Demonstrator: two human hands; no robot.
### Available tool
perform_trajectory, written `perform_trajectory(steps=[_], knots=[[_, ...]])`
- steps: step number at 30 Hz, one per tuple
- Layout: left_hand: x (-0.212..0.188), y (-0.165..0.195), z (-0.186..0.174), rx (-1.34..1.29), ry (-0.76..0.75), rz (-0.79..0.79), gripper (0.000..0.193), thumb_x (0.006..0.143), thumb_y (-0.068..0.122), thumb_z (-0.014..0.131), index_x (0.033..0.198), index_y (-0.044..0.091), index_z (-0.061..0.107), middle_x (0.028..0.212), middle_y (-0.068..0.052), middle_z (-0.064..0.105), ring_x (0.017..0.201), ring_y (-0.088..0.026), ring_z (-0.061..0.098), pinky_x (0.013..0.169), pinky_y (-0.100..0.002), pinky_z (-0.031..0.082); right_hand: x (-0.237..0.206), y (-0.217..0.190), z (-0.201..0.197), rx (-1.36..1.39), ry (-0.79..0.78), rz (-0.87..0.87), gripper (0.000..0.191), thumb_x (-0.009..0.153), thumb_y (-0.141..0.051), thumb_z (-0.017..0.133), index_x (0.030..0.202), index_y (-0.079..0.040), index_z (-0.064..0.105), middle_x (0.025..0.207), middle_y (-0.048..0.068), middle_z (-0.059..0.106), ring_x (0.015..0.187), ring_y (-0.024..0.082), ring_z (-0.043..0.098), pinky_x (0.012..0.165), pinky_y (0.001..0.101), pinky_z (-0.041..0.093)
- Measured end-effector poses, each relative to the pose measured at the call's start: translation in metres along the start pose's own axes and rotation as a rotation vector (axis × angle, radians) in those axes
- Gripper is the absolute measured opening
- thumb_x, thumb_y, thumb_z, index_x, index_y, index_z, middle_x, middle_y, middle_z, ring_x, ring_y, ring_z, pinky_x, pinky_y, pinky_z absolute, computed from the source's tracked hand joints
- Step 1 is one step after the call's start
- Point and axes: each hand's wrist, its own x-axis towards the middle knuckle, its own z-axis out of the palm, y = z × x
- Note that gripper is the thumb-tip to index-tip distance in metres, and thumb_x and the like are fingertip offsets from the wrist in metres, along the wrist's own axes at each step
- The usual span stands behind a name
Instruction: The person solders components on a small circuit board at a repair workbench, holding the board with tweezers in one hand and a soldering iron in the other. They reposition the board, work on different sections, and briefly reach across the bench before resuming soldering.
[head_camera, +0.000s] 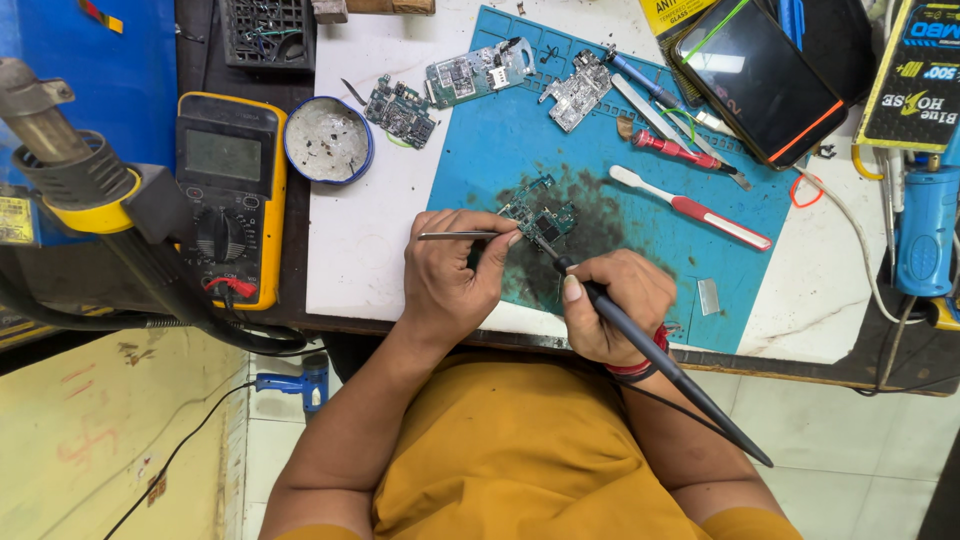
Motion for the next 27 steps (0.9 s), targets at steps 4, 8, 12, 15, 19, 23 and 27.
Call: perform_trajectory(steps=[4, 8, 12, 15, 19, 23, 27], knots=[[0.0, -0.0001, -0.0012, 0.009, -0.011, -0.004, 0.008, 0.094, 0.014, 0.077, 0.098, 0.012, 0.07, 0.09, -0.001, 0.073, 0.083, -0.022, 0.066, 0.086, -0.037, 0.045, 0.0002, -0.0007, 0.0008, -0.012, -0.017, 0.003, 0.009, 0.093, -0.008, 0.069, 0.09, -0.003, 0.062, 0.072, 0.009, 0.064, 0.061, 0.025, 0.063, 0.058, 0.0338, 0.048], [0.0005, 0.0004, -0.0005, 0.003, -0.002, 0.009, 0.009, 0.095, 0.014, 0.077, 0.099, 0.012, 0.069, 0.092, -0.001, 0.073, 0.084, -0.022, 0.067, 0.087, -0.037, 0.045, 0.0, -0.0004, -0.0001, -0.027, -0.025, 0.002, 0.009, 0.092, -0.008, 0.069, 0.089, -0.003, 0.062, 0.072, 0.009, 0.063, 0.06, 0.025, 0.062, 0.058, 0.0343, 0.047], [0.0006, 0.0015, -0.0001, 0.005, -0.007, 0.001, 0.009, 0.094, 0.014, 0.077, 0.098, 0.012, 0.069, 0.09, -0.001, 0.073, 0.082, -0.022, 0.066, 0.085, -0.037, 0.044, -0.0006, -0.0005, -0.0007, -0.044, -0.029, -0.002, 0.009, 0.091, -0.008, 0.069, 0.088, -0.003, 0.062, 0.071, 0.009, 0.063, 0.06, 0.025, 0.061, 0.058, 0.0345, 0.046], [0.0005, 0.0016, 0.0, 0.006, -0.008, 0.003, 0.009, 0.095, 0.014, 0.077, 0.098, 0.012, 0.069, 0.09, -0.001, 0.073, 0.082, -0.022, 0.066, 0.085, -0.037, 0.044, -0.0011, -0.0005, -0.0011, -0.054, -0.03, -0.006, 0.01, 0.091, -0.008, 0.069, 0.088, -0.003, 0.062, 0.071, 0.009, 0.063, 0.059, 0.025, 0.061, 0.057, 0.0347, 0.046], [0.0009, 0.0009, -0.0002, 0.007, -0.009, 0.006, 0.009, 0.095, 0.015, 0.077, 0.098, 0.012, 0.069, 0.09, -0.001, 0.073, 0.082, -0.021, 0.066, 0.085, -0.036, 0.044, -0.0013, -0.0004, -0.0007, -0.052, -0.029, -0.023, 0.01, 0.09, -0.008, 0.069, 0.088, -0.003, 0.061, 0.071, 0.01, 0.063, 0.06, 0.025, 0.062, 0.058, 0.0351, 0.047], [0.0007, 0.0007, -0.0004, -0.002, -0.015, -0.002, 0.008, 0.095, 0.015, 0.077, 0.098, 0.013, 0.07, 0.089, 0.0, 0.073, 0.081, -0.021, 0.066, 0.085, -0.036, 0.044, -0.0014, -0.0004, 0.0004, -0.051, -0.022, -0.024, 0.01, 0.091, -0.008, 0.069, 0.088, -0.003, 0.061, 0.072, 0.01, 0.065, 0.06, 0.025, 0.062, 0.058, 0.0346, 0.047], [0.0011, 0.0005, -0.0006, 0.007, -0.013, 0.003, 0.008, 0.095, 0.015, 0.076, 0.098, 0.013, 0.07, 0.089, 0.0, 0.073, 0.081, -0.021, 0.066, 0.085, -0.037, 0.044, -0.0011, 0.0005, 0.0008, -0.051, -0.021, -0.031, 0.01, 0.091, -0.008, 0.069, 0.088, -0.003, 0.061, 0.073, 0.01, 0.065, 0.06, 0.025, 0.062, 0.058, 0.0348, 0.048]])
